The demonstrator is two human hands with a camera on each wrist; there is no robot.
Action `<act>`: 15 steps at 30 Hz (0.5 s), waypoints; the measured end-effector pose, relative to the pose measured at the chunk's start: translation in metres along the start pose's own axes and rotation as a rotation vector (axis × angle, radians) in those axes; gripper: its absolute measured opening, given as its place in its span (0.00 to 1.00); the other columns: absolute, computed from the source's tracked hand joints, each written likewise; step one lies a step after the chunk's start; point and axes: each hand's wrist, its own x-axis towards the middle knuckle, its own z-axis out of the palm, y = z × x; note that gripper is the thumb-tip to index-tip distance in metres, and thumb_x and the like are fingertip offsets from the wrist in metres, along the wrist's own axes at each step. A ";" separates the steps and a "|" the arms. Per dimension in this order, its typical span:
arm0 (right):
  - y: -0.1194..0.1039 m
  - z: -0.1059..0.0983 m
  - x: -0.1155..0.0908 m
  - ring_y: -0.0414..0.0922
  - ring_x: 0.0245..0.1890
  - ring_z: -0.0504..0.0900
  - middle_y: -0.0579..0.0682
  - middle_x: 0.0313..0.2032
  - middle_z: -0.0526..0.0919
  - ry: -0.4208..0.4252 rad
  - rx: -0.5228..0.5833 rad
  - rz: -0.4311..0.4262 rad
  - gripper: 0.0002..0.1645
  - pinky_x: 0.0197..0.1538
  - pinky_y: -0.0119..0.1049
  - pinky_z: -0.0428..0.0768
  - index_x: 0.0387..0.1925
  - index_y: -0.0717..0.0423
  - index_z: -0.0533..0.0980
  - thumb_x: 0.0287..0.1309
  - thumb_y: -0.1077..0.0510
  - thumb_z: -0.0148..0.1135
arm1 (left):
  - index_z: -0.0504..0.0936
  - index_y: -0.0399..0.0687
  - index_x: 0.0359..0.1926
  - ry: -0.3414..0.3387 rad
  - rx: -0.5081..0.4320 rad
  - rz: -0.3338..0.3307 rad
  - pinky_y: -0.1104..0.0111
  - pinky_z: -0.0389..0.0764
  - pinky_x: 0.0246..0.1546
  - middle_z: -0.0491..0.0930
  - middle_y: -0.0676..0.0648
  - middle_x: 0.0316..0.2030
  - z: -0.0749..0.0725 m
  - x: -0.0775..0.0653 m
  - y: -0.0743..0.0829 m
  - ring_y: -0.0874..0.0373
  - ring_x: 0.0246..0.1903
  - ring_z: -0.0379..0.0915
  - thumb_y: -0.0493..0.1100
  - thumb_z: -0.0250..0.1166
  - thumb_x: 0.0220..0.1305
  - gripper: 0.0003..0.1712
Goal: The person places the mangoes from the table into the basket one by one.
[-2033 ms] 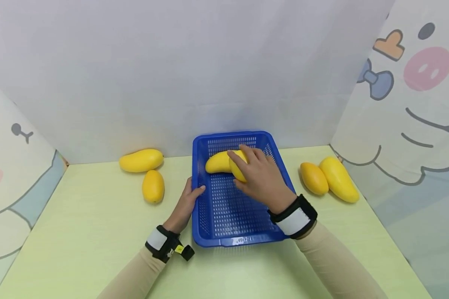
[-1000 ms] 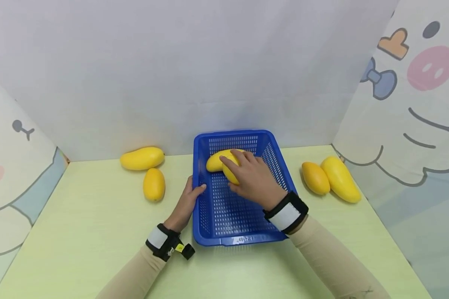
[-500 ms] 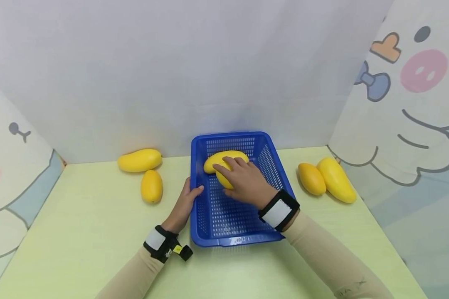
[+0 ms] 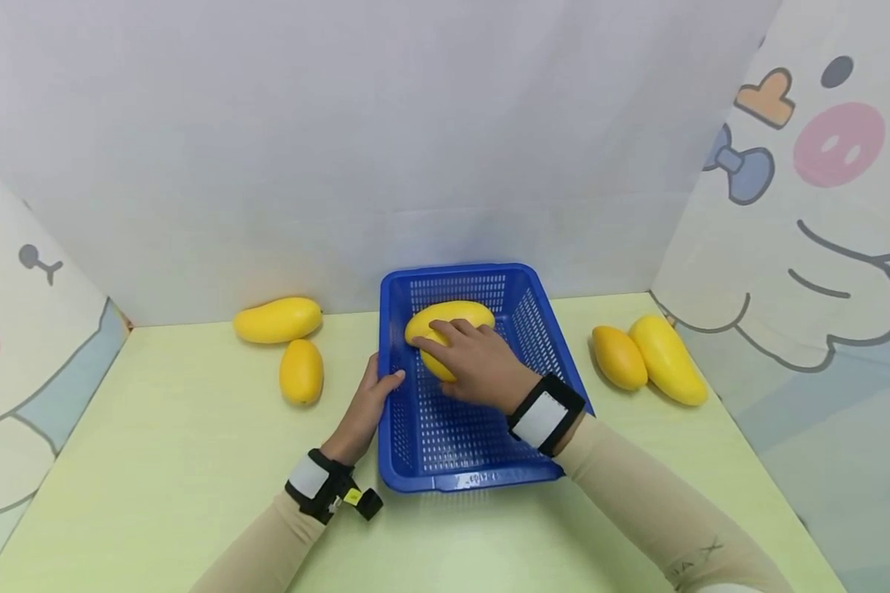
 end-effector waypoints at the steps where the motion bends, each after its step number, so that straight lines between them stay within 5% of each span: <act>1: 0.000 0.001 0.000 0.55 0.59 0.65 0.56 0.64 0.64 -0.002 -0.007 -0.009 0.46 0.50 0.55 0.72 0.67 0.42 0.60 0.47 0.43 0.68 | 0.42 0.47 0.70 -0.001 0.004 0.002 0.49 0.59 0.60 0.53 0.37 0.66 0.001 -0.001 0.002 0.43 0.62 0.56 0.44 0.44 0.71 0.32; 10: 0.001 0.009 0.005 0.52 0.62 0.62 0.54 0.64 0.63 -0.015 -0.019 -0.080 0.45 0.53 0.53 0.71 0.67 0.42 0.61 0.47 0.45 0.69 | 0.42 0.46 0.70 0.008 0.004 0.003 0.50 0.56 0.62 0.52 0.38 0.67 0.001 -0.001 0.000 0.45 0.63 0.54 0.44 0.44 0.72 0.32; 15: 0.000 0.010 0.009 0.53 0.62 0.61 0.54 0.65 0.63 -0.039 -0.021 -0.090 0.45 0.53 0.53 0.70 0.67 0.42 0.60 0.47 0.46 0.68 | 0.41 0.48 0.71 0.016 0.007 -0.003 0.52 0.57 0.62 0.51 0.42 0.68 -0.002 0.009 -0.019 0.49 0.63 0.54 0.45 0.45 0.72 0.33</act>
